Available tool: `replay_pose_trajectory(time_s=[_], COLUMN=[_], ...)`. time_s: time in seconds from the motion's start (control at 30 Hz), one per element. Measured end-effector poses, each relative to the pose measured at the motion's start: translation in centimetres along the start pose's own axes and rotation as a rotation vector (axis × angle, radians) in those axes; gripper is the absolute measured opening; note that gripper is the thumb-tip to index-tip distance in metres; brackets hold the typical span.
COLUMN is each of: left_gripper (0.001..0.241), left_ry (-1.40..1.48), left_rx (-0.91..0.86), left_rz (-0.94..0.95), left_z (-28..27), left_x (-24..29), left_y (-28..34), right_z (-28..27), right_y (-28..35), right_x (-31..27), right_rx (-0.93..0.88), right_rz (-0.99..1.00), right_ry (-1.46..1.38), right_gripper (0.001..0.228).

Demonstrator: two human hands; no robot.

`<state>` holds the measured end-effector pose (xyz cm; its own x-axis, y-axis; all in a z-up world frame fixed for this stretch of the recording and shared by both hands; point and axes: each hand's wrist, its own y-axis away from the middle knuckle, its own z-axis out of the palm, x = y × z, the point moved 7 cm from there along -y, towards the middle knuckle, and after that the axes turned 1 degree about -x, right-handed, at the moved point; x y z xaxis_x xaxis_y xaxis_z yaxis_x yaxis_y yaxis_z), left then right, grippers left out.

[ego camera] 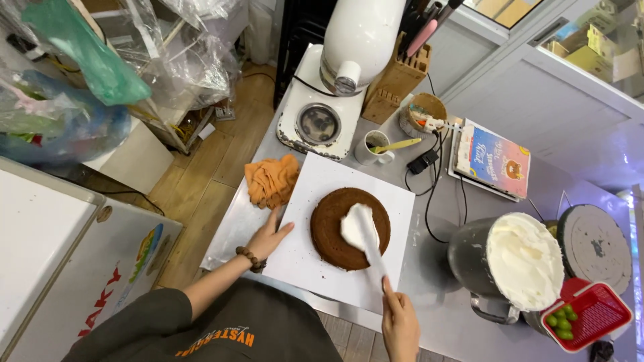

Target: The person spreads white cream on a chocolate cake layer with a spatula, places a second cake layer on top, spreads more cream over it, then carries the cake board to a refrigerator and places the cake inside. They then handle a red basket with a phone and tidy items on a shelf.

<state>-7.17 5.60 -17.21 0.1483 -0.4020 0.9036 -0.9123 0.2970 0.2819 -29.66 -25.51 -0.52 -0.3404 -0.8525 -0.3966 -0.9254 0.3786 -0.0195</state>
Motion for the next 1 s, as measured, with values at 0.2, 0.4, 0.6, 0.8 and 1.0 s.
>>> replay_pose_trajectory(time_s=[0.2,0.4,0.6,0.8,1.0], left_gripper=[0.062,0.056,0.056,0.059,0.064], left_ry=[0.183,0.154,0.171,0.109,0.099], left_rx=[-0.086,-0.06,-0.062,-0.095,-0.115], left_rz=[0.035,0.013,0.036,-0.023,-0.051], left_z=[1.4,1.3,1.2,0.7,0.4], left_x=[-0.1,-0.3,-0.3,0.6,1.3], left_y=[0.2,0.1,0.1,0.3,0.8], right_z=[-2.1,-4.5,-18.5,-21.7,-18.9], right_y=[-2.4,-2.5,-3.7,-6.6,-10.2], right_x=[-0.2,3.3,15.8,26.2,27.0], right_rx=[0.095,-0.033,0.282,0.013,-0.037], right_rz=[-0.091,-0.142,0.319,0.709,0.725], right_ry=[0.195,0.127,0.246,0.686,0.444], right_gripper=[0.044,0.039,0.05,0.034,0.042])
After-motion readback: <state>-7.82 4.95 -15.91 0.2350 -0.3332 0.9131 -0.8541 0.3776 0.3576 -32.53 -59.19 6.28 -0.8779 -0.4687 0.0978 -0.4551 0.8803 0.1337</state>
